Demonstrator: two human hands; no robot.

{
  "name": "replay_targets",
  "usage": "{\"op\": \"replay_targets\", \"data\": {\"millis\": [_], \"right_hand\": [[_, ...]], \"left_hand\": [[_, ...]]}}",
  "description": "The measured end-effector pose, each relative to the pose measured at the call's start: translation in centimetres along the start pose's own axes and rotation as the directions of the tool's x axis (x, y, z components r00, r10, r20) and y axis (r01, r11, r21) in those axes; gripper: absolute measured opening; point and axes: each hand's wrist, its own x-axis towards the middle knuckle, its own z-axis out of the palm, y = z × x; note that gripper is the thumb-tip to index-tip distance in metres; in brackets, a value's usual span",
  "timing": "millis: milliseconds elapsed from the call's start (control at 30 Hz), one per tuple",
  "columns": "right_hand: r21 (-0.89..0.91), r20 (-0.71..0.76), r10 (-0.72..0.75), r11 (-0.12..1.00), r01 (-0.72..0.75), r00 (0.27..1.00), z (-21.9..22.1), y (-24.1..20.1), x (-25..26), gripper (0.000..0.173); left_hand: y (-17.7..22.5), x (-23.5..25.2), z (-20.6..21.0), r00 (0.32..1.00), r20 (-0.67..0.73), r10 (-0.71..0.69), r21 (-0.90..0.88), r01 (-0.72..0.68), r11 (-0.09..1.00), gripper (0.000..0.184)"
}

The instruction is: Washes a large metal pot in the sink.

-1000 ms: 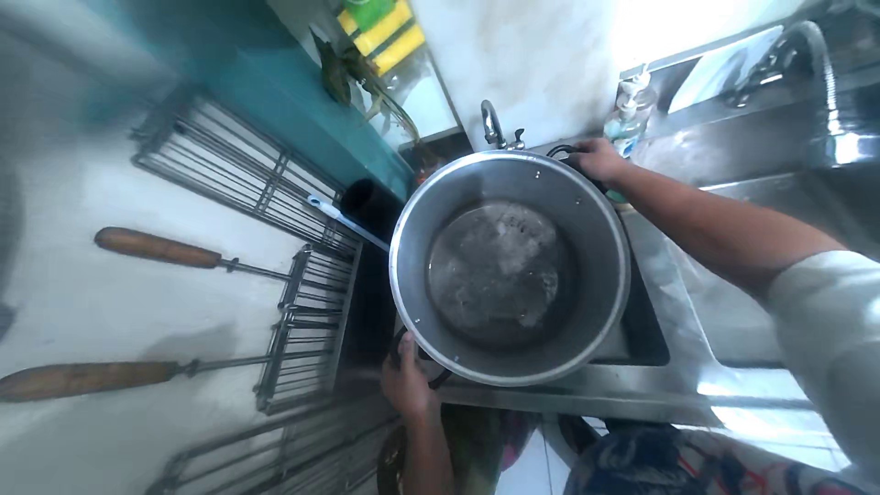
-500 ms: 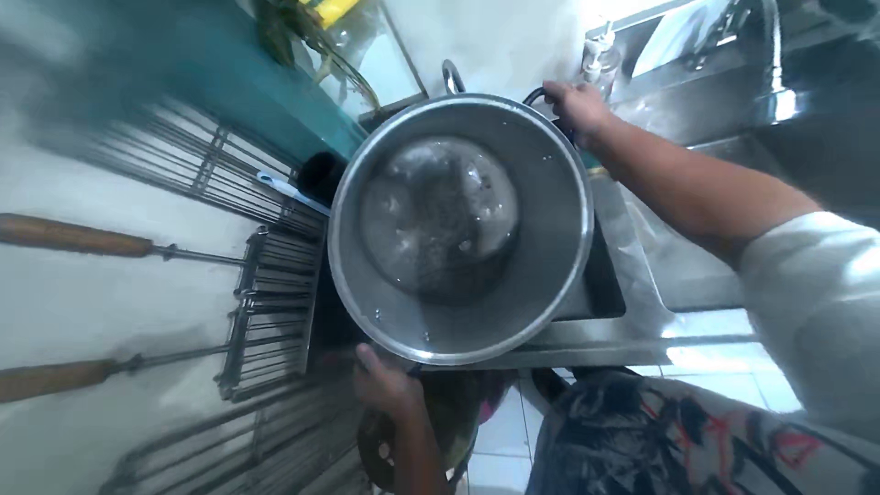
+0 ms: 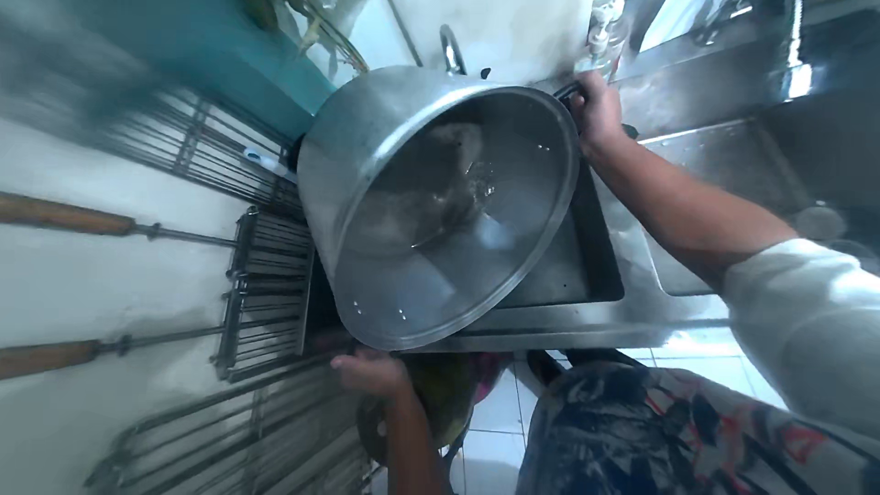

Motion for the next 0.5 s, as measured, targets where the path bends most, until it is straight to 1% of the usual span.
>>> {"op": "replay_targets", "data": {"millis": [100,200,300,367,433,500], "right_hand": [[0.041,0.0,-0.03,0.999,0.03,1.0,-1.2,1.2,-0.8,0.026],[0.066,-0.003,-0.087,0.994,0.087,0.996,-2.2,2.1,-1.2,0.031],[0.143,0.01,-0.141,0.98,0.138,0.99,-2.9,2.4,-1.8,0.031],[0.165,-0.008,-0.171,0.972,0.17,0.985,-3.3,2.4,-2.3,0.031],[0.169,-0.035,-0.199,0.965,0.202,0.979,-3.6,2.4,-2.7,0.031],[0.188,-0.049,-0.244,0.95,0.249,0.968,-3.8,2.4,-3.0,0.033]], "left_hand": [[-0.1,-0.1,-0.4,1.0,-0.01,0.004,-0.006,-0.004,1.0,0.051],[0.3,-0.3,-0.2,0.999,-0.028,-0.025,0.02,0.025,0.999,0.048],[-0.3,-0.4,-0.3,0.998,-0.036,-0.049,0.012,0.049,0.999,0.04],[-0.7,-0.7,-0.4,0.995,-0.051,-0.081,0.014,0.082,0.997,0.037],[-1.0,-1.1,-0.6,0.994,-0.047,-0.1,0.016,0.101,0.995,0.039],[-1.6,-1.3,-0.9,0.997,-0.025,-0.077,-0.013,0.077,0.997,0.044]]}}
